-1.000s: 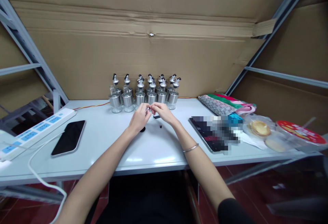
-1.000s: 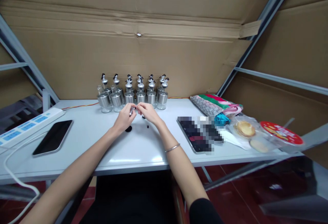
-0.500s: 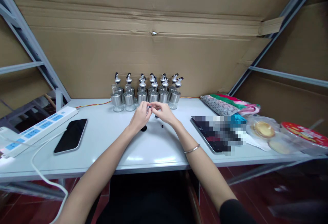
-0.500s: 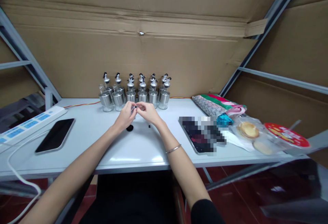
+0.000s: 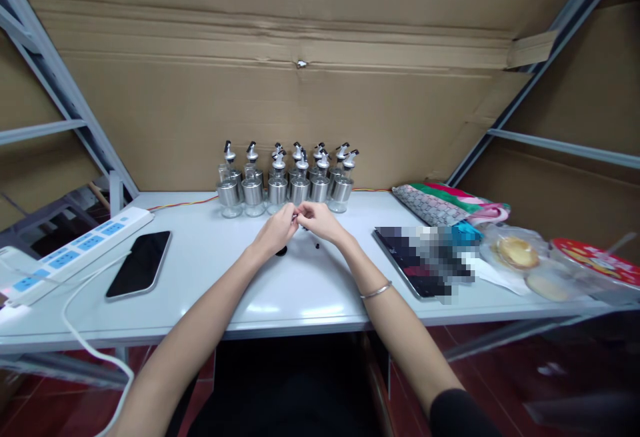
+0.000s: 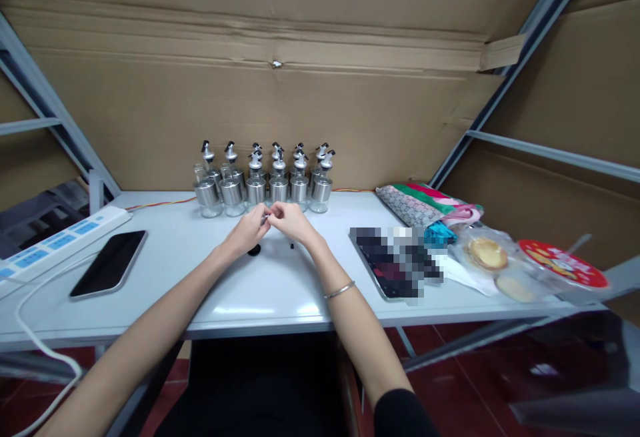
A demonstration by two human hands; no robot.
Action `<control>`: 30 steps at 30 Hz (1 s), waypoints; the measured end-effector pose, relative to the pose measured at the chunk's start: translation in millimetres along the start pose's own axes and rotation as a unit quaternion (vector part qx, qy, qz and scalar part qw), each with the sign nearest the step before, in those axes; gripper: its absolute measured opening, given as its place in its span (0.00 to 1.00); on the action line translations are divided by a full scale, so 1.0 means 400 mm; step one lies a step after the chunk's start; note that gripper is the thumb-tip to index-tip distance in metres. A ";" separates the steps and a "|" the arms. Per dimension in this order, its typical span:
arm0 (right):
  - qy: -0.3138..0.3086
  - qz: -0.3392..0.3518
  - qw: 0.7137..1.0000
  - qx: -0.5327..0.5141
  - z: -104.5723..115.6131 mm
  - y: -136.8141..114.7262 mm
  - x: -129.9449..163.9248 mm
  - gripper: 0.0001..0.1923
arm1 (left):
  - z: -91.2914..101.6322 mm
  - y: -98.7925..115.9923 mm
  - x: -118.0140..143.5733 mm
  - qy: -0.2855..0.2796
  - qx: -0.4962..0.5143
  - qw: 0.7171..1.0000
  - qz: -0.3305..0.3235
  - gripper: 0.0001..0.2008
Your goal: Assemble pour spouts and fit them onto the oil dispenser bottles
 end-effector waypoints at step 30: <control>-0.020 -0.020 0.998 -0.052 0.007 -0.001 0.004 0.01 | 0.002 0.019 0.000 0.003 -0.010 1.000 -0.010 0.03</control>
Point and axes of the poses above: each hand's wrist, its own x-axis away from the middle knuckle, its own z-axis out of the back of the hand, y = z × x, the point moved 10 cm from there along -x, towards the middle knuckle, and after that the axes turned 8 degrees about x, right-handed, at the moved point
